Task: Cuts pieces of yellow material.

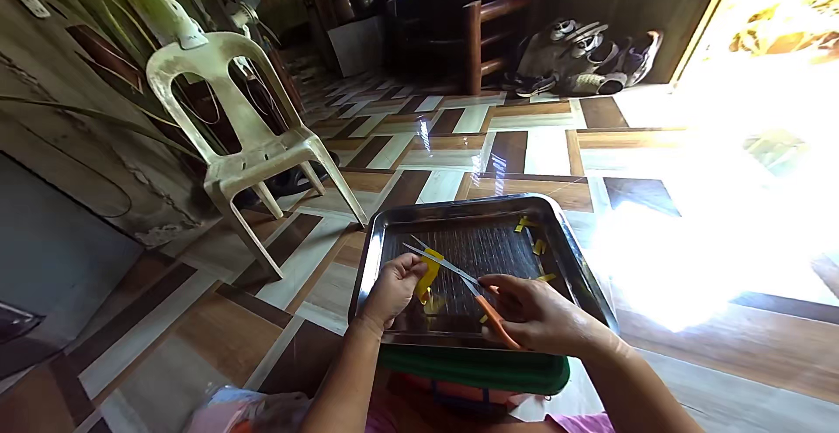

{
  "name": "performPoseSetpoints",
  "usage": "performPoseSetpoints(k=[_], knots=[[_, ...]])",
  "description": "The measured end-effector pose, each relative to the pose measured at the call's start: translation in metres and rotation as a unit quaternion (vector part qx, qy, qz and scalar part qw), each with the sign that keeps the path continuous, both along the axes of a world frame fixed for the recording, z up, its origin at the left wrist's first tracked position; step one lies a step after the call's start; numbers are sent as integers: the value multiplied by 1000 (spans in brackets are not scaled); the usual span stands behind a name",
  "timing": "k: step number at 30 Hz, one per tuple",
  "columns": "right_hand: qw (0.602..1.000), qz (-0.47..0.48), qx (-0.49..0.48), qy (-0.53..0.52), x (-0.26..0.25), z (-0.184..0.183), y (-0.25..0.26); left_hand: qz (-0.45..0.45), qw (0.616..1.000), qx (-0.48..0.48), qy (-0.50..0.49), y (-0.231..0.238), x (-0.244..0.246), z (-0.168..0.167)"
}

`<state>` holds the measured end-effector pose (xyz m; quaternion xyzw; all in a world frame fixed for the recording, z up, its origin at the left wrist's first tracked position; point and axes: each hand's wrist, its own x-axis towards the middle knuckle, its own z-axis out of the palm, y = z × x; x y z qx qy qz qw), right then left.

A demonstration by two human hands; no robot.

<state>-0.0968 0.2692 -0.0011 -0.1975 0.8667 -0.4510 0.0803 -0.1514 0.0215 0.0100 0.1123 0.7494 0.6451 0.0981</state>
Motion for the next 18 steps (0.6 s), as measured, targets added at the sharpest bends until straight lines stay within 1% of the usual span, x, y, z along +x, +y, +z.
performPoseSetpoints(k=[2, 8, 11, 15, 18], knots=[[1000, -1, -5, 10, -1, -2, 1, -3, 1000, -1, 9, 0, 0, -1], [1000, 9, 3, 24, -2, -2, 4, 4, 1000, -4, -10, 1, -1, 1], [999, 18, 26, 23, -3, 3, 4, 0, 1000, -14, -18, -1, -3, 2], [997, 15, 75, -4, -2, 12, 2, -10, 999, -29, -42, -1, -6, 1], [998, 20, 66, -3, -5, 9, 2, -15, 998, -29, -46, -4, -7, 1]])
